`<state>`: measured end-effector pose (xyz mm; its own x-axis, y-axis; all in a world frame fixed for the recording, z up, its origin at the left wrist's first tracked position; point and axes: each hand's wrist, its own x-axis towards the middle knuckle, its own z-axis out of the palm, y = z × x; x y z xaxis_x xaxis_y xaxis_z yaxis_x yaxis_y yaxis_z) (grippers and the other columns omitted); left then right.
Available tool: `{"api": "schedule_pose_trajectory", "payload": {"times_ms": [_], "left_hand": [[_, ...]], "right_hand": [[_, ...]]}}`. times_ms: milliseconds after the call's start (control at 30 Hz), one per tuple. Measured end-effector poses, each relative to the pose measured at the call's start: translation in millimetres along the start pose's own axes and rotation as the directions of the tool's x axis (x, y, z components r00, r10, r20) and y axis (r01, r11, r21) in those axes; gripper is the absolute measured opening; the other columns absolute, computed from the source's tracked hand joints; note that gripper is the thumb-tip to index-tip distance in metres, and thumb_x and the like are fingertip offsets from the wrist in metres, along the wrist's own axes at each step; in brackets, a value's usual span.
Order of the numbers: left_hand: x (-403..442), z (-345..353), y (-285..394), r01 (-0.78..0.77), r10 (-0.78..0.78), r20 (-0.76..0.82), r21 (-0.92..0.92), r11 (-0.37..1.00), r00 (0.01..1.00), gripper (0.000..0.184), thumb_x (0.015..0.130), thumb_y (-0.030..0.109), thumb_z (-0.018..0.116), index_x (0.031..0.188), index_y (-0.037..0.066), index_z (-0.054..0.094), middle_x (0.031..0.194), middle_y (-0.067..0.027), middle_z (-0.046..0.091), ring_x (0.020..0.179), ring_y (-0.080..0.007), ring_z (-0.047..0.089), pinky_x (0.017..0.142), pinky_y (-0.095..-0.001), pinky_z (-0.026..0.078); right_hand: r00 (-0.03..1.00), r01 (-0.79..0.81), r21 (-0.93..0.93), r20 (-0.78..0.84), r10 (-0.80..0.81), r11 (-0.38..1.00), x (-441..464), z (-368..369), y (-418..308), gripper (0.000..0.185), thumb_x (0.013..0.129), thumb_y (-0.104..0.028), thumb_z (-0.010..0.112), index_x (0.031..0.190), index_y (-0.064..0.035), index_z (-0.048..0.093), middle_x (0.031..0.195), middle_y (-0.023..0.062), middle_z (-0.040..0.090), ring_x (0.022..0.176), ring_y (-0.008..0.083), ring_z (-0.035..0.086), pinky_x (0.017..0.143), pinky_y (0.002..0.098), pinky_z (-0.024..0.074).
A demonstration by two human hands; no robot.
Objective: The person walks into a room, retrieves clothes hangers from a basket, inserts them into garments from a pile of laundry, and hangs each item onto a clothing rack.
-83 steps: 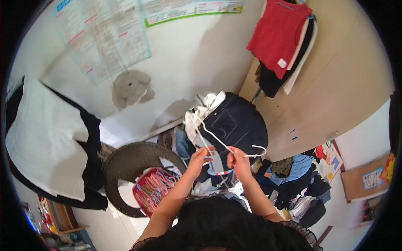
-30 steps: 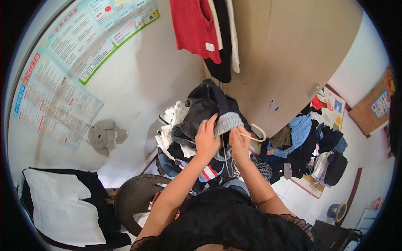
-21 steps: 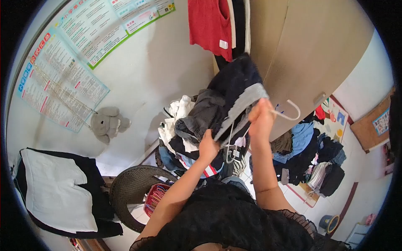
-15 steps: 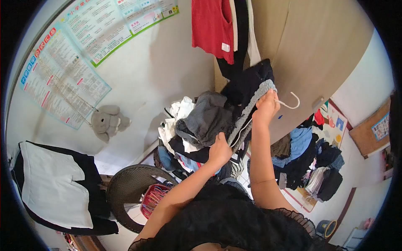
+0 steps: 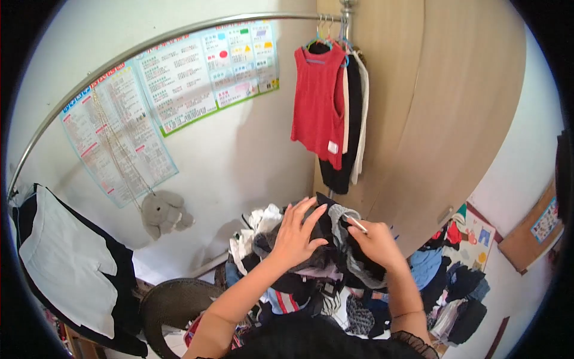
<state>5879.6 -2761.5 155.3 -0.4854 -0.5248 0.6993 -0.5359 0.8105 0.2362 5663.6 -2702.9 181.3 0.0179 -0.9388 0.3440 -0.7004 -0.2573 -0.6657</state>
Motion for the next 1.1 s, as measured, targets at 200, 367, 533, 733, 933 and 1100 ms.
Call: {"api": "schedule_pose_trajectory", "payload": {"times_ms": [200,367,533,733,933,1100], "left_hand": [[82,-29,29,-0.269,0.269,0.026,0.035,0.962,0.963,0.066,0.07,0.032,0.074,0.126,0.012,0.048,0.116,-0.0097,0.055,0.112,-0.0292,0.051,0.092,-0.0451,0.042],[118,-60,38,-0.273,0.262,-0.416,0.035,0.961,0.871,0.03,0.074,0.032,0.072,0.092,0.01,0.06,0.077,-0.0045,0.064,0.063,-0.0239,0.063,0.053,-0.0333,0.048],[118,-107,18,-0.073,0.111,-0.455,0.1,0.992,0.884,0.027,0.075,0.033,0.07,0.089,0.012,0.061,0.076,-0.0044,0.065,0.066,-0.024,0.063,0.055,-0.0329,0.048],[118,-129,-19,-0.024,0.133,-0.496,0.219,0.975,0.858,0.03,0.076,0.036,0.07,0.09,0.01,0.063,0.066,-0.0085,0.061,0.06,-0.0267,0.061,0.053,-0.0334,0.046],[113,-159,-58,0.084,0.104,-0.634,0.26,0.962,0.766,0.032,0.08,0.032,0.067,0.101,0.007,0.062,0.089,-0.0084,0.061,0.077,-0.0251,0.06,0.064,-0.0333,0.048],[85,-182,-64,0.203,-0.075,-0.662,0.118,0.972,0.746,0.034,0.082,0.016,0.065,0.114,0.008,0.056,0.116,-0.0084,0.049,0.089,-0.0232,0.056,0.077,-0.0343,0.047]], "right_hand": [[0.985,0.151,0.049,0.078,-0.155,0.987,12,-107,-83,0.02,0.088,-0.013,0.061,0.103,-0.0014,0.066,0.062,0.0114,0.06,0.057,0.007,0.052,0.052,0.0269,0.0433],[0.902,0.385,-0.079,-0.176,-0.393,0.919,25,-153,-114,0.028,0.085,-0.009,0.063,0.111,0.0005,0.061,0.071,0.0087,0.062,0.061,0.0193,0.057,0.06,0.0304,0.0466],[0.968,0.228,-0.165,-0.067,-0.241,0.96,24,-154,-85,0.057,0.075,-0.039,0.072,0.115,-0.0009,0.056,0.092,0.0201,0.065,0.086,0.0393,0.062,0.078,0.0389,0.0481],[0.958,0.285,-0.177,0.077,-0.275,0.942,36,-128,-92,0.068,0.07,-0.05,0.074,0.112,-0.0002,0.056,0.091,0.0228,0.064,0.09,0.0426,0.06,0.078,0.039,0.0482],[0.925,0.372,0.12,-0.124,-0.358,0.92,92,-107,-93,0.018,0.085,-0.015,0.065,0.093,0.0016,0.063,0.074,0.009,0.064,0.069,0.0091,0.052,0.066,0.029,0.0465],[0.808,0.39,-0.047,-0.462,-0.366,0.919,200,-123,-81,0.024,0.083,-0.021,0.065,0.088,0.0023,0.065,0.065,0.0156,0.061,0.061,0.0156,0.055,0.061,0.0342,0.0445]]}}
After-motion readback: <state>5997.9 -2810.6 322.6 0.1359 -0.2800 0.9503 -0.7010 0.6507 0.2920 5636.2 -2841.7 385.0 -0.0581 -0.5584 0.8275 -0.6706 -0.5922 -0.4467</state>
